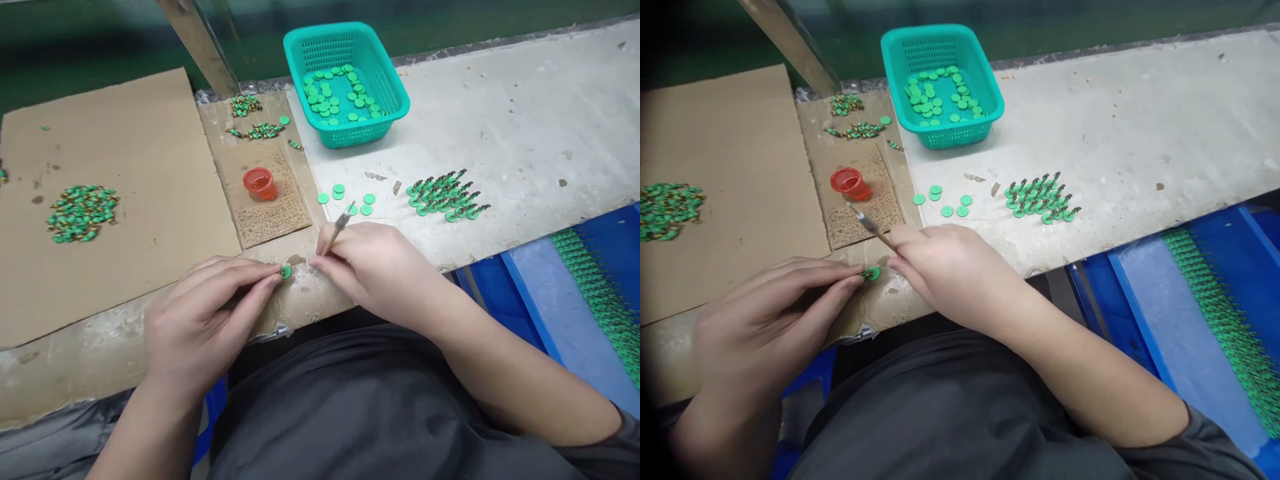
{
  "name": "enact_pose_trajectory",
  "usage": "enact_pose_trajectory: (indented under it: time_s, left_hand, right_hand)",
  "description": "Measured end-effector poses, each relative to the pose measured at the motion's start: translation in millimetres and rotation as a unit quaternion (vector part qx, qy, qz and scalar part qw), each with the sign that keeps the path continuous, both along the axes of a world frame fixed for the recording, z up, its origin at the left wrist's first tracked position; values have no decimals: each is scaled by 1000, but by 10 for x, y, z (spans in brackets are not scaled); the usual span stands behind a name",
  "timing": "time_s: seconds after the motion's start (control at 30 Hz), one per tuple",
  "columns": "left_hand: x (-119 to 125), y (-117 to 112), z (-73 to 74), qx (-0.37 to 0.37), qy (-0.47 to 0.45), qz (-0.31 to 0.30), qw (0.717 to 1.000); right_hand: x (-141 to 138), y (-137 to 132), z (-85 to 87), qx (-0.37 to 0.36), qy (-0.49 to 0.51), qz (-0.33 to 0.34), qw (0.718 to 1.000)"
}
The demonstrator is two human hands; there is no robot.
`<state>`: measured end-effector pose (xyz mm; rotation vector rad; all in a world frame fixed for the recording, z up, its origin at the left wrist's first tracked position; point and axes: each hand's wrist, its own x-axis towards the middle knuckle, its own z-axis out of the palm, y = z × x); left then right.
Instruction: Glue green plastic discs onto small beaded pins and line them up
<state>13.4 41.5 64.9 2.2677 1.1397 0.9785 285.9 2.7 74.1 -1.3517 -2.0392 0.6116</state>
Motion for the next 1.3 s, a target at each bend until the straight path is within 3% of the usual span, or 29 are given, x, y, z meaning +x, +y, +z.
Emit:
enact_pose_trajectory:
  time_s: [0.2,0.43,0.57,0.87,1.07,1.3]
  left_hand:
    - [-10,-24,-23,-37,4,47,998]
    - [21,-65,-17,-48,1,53,997]
    - [22,-77,-8,-45,4,57,997]
    - [-1,-19,18,-44,-1,13,999]
    - [-78,27,-45,-3,-3,-14,1000]
    - [-67,9,-71,-15,-20,-16,1000]
  right_hand:
    - [-245,88,-84,14,95,43,994]
    - [-288,130,-114,20,76,56,995]
    - [-307,128,-81,-14,37,45,998]
    - [-334,115,-54,-12,24,70,997]
    - [-373,112,-44,19,28,136,990]
    - [-285,257,-79,-5,37,50,998]
